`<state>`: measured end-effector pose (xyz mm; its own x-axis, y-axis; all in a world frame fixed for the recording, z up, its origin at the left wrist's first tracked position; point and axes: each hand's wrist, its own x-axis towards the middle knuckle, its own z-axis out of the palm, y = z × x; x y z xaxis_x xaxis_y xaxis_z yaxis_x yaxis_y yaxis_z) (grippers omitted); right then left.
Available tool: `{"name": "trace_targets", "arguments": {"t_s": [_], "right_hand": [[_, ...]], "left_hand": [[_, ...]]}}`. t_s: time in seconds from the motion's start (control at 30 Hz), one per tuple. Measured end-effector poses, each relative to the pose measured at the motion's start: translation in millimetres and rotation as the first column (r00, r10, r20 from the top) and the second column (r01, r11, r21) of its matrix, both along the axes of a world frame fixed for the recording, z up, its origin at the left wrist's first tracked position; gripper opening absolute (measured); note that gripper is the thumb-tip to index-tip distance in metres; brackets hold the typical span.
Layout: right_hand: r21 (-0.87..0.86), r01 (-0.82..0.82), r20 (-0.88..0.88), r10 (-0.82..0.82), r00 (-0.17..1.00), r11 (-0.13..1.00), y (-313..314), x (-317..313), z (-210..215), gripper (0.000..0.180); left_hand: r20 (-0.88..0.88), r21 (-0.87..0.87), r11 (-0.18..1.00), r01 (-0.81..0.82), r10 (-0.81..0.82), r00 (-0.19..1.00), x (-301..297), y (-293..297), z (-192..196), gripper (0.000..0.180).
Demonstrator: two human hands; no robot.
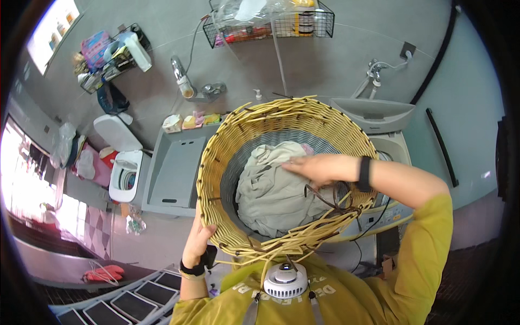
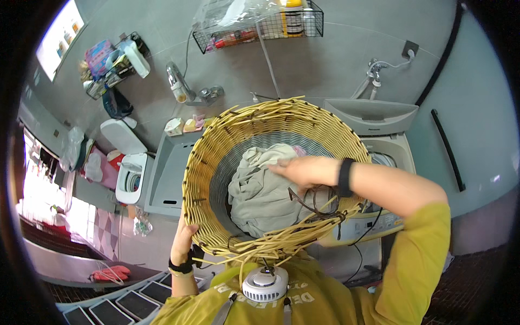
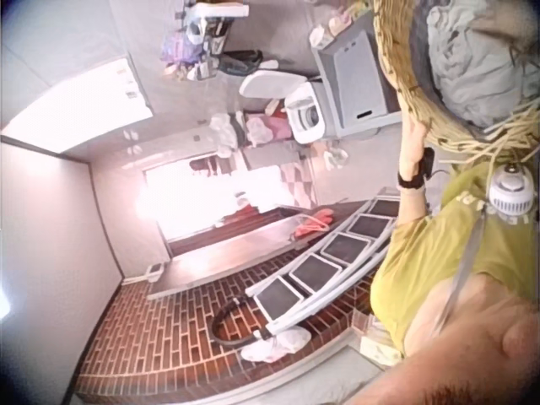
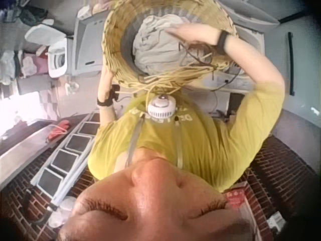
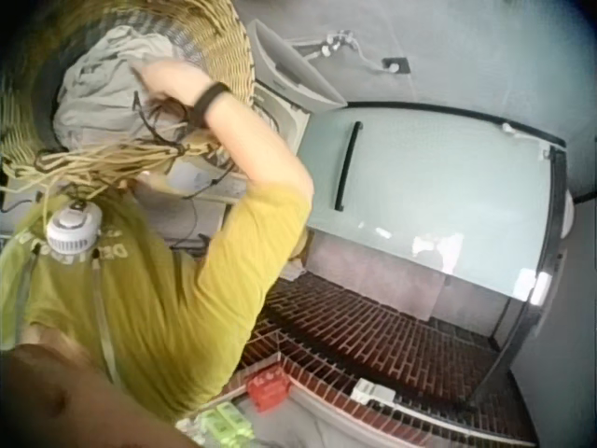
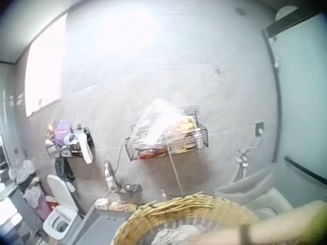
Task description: The recorder takes laundry from a wicker basket and sorts it, placing some items into a small bucket-style washing machine and others into a larger front-loading washing machine.
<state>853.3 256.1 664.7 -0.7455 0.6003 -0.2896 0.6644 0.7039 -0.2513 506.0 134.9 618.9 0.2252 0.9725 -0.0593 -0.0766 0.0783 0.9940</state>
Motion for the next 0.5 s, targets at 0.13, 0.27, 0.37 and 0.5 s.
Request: {"name": "trace_targets", "arguments": {"t_s": [0.13,0.27,0.37,0.5], "right_hand": [[0.047,-0.06,0.119,0.054,0.991,0.997,-8.8,-29.0,-45.0,0.055],[0.142,-0.283,0.168,0.258,0.951,0.949,-5.7,-27.5,-21.0,0.024],[0.341,-0.228,-0.032,0.253,0.967,0.912,-4.8,-10.7,51.8,0.02],[0.654,0.146,-0.236,0.018,0.971,0.743,-29.9,33.7,152.6,0.033]], "left_hand": [[0.093,0.011,0.997,-0.076,0.075,0.993,8.9,-4.8,-6.1,0.078],[0.071,0.024,0.998,-0.066,0.064,0.995,12.0,-0.2,-8.4,0.077],[0.018,0.034,0.998,-0.054,0.053,0.998,3.5,0.2,-8.0,0.075],[0.012,0.047,0.997,-0.062,0.062,0.998,0.3,-0.5,-4.3,0.075]]}}
